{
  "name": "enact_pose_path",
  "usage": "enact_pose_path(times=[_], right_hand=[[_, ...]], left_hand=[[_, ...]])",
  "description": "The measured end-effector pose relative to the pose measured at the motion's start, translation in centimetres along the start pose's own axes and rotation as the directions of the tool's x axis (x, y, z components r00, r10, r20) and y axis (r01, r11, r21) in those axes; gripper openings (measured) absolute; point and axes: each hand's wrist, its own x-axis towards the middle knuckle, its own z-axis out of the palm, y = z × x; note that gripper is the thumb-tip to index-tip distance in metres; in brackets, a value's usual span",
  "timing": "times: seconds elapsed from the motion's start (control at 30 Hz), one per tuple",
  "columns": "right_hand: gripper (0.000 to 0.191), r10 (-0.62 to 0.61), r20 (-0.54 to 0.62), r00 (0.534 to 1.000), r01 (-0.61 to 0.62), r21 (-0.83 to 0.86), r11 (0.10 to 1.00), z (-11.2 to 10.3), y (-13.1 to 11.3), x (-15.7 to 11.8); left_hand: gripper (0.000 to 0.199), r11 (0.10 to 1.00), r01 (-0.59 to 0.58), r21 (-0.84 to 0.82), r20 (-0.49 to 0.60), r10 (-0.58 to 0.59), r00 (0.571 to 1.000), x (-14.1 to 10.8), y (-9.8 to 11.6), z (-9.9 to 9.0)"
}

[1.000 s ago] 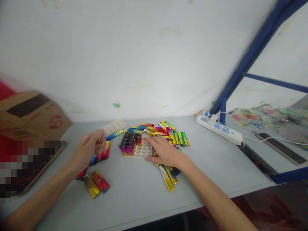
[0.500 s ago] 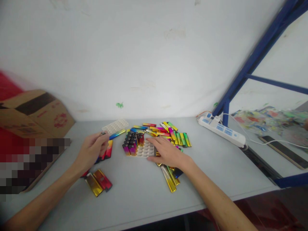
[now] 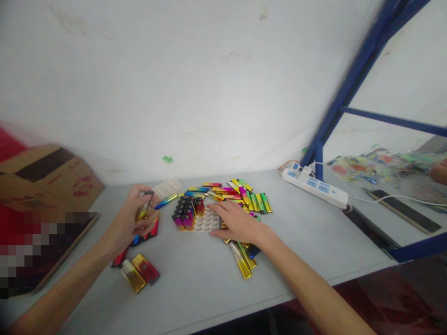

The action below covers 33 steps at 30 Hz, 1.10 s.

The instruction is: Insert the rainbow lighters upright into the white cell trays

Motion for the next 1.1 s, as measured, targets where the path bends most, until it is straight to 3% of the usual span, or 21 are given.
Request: enact_pose_path(times=[0.1, 0.3, 0.5, 0.6, 0.77, 0.97, 1.1], right_hand=[[0.072, -0.008, -0.004, 1.0, 0.008, -0.007, 1.0, 0.0, 0.0, 0.1], [0.074, -0.023, -0.013, 1.0, 0.023, -0.025, 0.999, 0.1, 0.0, 0.1], [0.071, -0.037, -0.018, 0.999, 0.037, -0.03, 0.999, -0.1, 0.0, 0.1], [0.07, -0.036, -0.009, 0.999, 0.036, -0.031, 0.999, -0.1, -0.1, 0.1], [0.07, -0.039, -0.011, 0.999, 0.039, -0.042, 0.998, 0.0, -0.1, 0.1], [0.069, -0.047, -0.022, 0.999, 0.047, -0.027, 0.999, 0.1, 0.1, 0.1], [0.069, -0.038, -0.015, 0.999, 0.037, -0.037, 0.999, 0.2, 0.1, 0.1]], left_hand=[[0.024, 0.994, -0.054, 0.098, 0.117, 0.042, 0.992, -0.8, 1.7, 1.3], [0.027, 0.859, -0.385, 0.337, 0.263, 0.307, 0.915, -1.0, 3.7, 3.5], [0.022, 0.551, -0.593, 0.587, 0.445, 0.392, 0.805, 1.1, 1.3, 3.5], [0.019, 0.441, -0.624, 0.645, 0.491, 0.386, 0.781, 1.7, 0.1, 3.2], [0.018, 0.358, -0.635, 0.685, 0.506, 0.393, 0.767, 1.7, -0.4, 2.9], [0.021, 0.313, -0.644, 0.698, 0.537, 0.366, 0.76, 2.0, -1.1, 3.2], [0.035, 0.342, -0.638, 0.69, 0.459, 0.474, 0.751, 1.5, -0.6, 3.9]])
